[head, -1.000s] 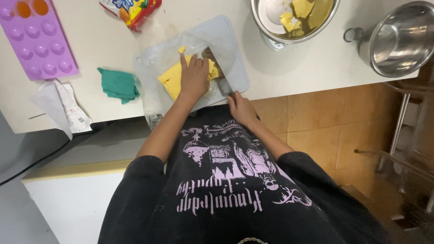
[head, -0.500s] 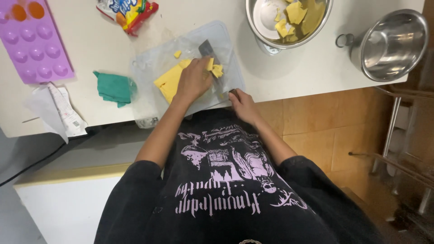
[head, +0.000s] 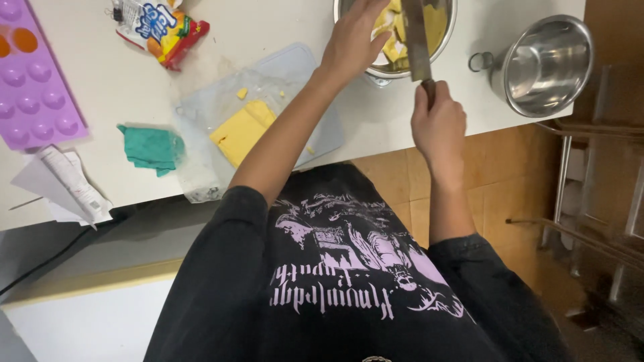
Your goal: Preparing baking ingredients by cutting butter into pieces and measuring flour and sugar into a mixing bowl.
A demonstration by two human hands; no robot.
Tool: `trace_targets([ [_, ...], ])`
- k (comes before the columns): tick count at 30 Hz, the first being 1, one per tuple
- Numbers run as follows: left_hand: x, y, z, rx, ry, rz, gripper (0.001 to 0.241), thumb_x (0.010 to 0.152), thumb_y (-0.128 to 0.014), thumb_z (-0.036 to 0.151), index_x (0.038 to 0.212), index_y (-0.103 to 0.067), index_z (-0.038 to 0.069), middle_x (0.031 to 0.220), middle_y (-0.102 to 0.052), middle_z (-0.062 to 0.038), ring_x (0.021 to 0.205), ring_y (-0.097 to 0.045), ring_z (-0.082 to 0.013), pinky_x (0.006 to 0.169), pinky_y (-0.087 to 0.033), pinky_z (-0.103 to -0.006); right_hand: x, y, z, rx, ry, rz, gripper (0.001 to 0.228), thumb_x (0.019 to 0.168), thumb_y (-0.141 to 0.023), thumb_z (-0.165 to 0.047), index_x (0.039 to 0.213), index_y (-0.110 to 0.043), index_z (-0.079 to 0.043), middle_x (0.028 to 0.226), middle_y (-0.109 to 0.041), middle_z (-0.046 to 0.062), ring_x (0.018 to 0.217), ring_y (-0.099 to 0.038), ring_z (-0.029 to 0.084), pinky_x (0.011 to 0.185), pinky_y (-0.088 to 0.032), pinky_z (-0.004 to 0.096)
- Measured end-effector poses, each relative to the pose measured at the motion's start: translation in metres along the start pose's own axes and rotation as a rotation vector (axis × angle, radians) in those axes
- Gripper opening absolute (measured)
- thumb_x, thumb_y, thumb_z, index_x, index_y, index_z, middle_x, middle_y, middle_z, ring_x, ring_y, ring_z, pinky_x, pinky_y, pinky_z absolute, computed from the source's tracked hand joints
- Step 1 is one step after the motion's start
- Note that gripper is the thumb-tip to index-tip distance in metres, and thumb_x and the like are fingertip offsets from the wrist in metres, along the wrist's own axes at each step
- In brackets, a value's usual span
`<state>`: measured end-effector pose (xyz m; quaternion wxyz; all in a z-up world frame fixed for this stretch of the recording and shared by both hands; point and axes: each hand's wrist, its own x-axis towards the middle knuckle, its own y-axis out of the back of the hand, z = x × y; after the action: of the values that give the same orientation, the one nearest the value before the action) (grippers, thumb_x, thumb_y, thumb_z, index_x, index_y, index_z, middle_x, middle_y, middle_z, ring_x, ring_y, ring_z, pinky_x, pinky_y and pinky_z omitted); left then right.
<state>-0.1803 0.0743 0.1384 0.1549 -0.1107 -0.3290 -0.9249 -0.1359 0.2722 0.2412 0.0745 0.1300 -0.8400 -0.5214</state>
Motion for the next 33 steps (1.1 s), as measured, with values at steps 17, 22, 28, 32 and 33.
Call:
trace_targets([
  [17, -0.161, 0.124, -0.207, 0.413, 0.549, -0.274, 0.021, 0.068, -0.077, 0.010, 0.088, -0.073, 0.006, 0.094, -0.071, -0.017, 0.085, -0.066, -0.0380, 0.078, -0.055, -0.0451, -0.083, -0.067, 0.089, 0.189, -0.144, -0.609, 0.028, 0.102, -0.059, -0.032, 0.095, -0.066, -0.005, 0.063, -0.053, 0.003, 0.052, -0.047, 0.017, 0.050, -0.035, 0.031],
  [22, -0.155, 0.112, -0.205, 0.407, 0.556, -0.265, 0.013, 0.067, -0.069, 0.002, 0.080, -0.068, 0.004, 0.092, -0.067, -0.018, 0.083, -0.064, -0.0385, 0.079, -0.054, -0.0445, -0.109, -0.083, 0.106, 0.158, -0.206, -0.747, 0.034, 0.097, -0.064, -0.032, 0.080, -0.064, -0.003, 0.060, -0.053, 0.005, 0.053, -0.049, 0.020, 0.052, -0.039, 0.033],
  [28, -0.149, 0.107, -0.206, 0.499, 0.531, -0.270, 0.025, 0.068, -0.069, 0.003, 0.093, -0.069, -0.001, 0.098, -0.066, -0.024, 0.085, -0.064, -0.0449, 0.079, -0.055, -0.0481, -0.114, -0.097, 0.090, 0.253, -0.253, -0.686, 0.031, 0.097, -0.062, -0.029, 0.107, -0.070, -0.001, 0.066, -0.059, 0.007, 0.056, -0.051, 0.019, 0.052, -0.040, 0.033],
  [32, -0.142, 0.115, -0.165, 0.211, 0.393, -0.167, 0.012, 0.068, -0.070, 0.005, 0.079, -0.063, 0.004, 0.085, -0.063, -0.014, 0.077, -0.060, -0.0338, 0.073, -0.052, -0.0410, -0.113, -0.105, 0.087, 0.363, -0.234, -0.620, 0.031, 0.097, -0.062, -0.024, 0.112, -0.071, 0.001, 0.071, -0.061, 0.005, 0.058, -0.049, 0.015, 0.053, -0.039, 0.030],
  [33, -0.141, 0.114, -0.154, 0.150, 0.325, -0.209, 0.017, 0.067, -0.074, 0.009, 0.082, -0.067, 0.004, 0.083, -0.064, -0.013, 0.075, -0.061, -0.0327, 0.072, -0.052, -0.0409, -0.113, -0.106, 0.086, 0.405, -0.212, -0.597, 0.025, 0.096, -0.063, -0.021, 0.106, -0.070, 0.001, 0.069, -0.058, 0.002, 0.058, -0.046, 0.013, 0.054, -0.038, 0.029],
])
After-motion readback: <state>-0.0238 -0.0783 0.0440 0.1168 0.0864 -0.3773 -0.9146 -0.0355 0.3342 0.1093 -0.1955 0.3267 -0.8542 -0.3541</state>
